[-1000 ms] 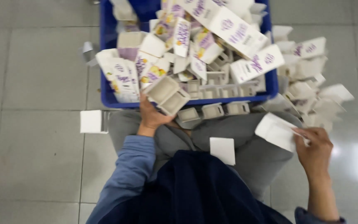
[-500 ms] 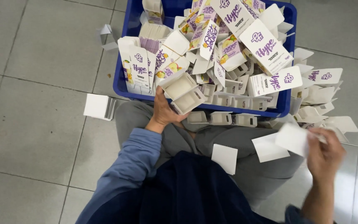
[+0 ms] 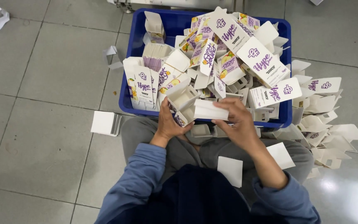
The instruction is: A person sits on the floor and manually folds small cardboard product boxes from a large blue bin.
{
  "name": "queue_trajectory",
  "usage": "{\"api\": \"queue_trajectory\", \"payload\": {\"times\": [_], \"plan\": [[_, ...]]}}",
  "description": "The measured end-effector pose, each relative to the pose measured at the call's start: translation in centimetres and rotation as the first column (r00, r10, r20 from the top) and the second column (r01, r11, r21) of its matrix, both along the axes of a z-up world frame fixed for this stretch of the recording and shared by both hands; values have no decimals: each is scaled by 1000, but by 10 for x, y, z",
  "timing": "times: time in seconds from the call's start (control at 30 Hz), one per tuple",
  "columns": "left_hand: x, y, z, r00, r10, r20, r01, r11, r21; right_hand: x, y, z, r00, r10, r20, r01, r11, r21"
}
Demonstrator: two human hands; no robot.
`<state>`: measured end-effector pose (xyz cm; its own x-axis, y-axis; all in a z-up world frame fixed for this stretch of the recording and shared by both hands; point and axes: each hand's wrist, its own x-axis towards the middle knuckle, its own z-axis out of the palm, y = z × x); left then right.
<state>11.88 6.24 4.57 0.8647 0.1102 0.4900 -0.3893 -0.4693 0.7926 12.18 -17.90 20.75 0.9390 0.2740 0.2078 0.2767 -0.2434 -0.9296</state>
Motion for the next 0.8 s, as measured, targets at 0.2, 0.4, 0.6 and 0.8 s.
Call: {"api": "queue_trajectory", "payload": {"times": [0.2, 0.4, 0.6, 0.8], "plan": [[4, -2, -8, 998, 9, 60, -10, 1000, 12, -2, 13, 30, 948, 241, 206, -68, 789, -611], [6, -6, 6, 982, 9, 191, -23, 997, 68, 2, 38, 22, 833, 482, 271, -65, 573, -817], [8, 0, 6, 961, -16, 276, 14, 1000, 9, -13, 50, 54, 943, 302, 140, -193, 838, -511], [10, 0, -3, 934, 41, 355, -55, 998, 29, -26, 59, 14, 919, -107, 379, 243, 912, -332]]}}
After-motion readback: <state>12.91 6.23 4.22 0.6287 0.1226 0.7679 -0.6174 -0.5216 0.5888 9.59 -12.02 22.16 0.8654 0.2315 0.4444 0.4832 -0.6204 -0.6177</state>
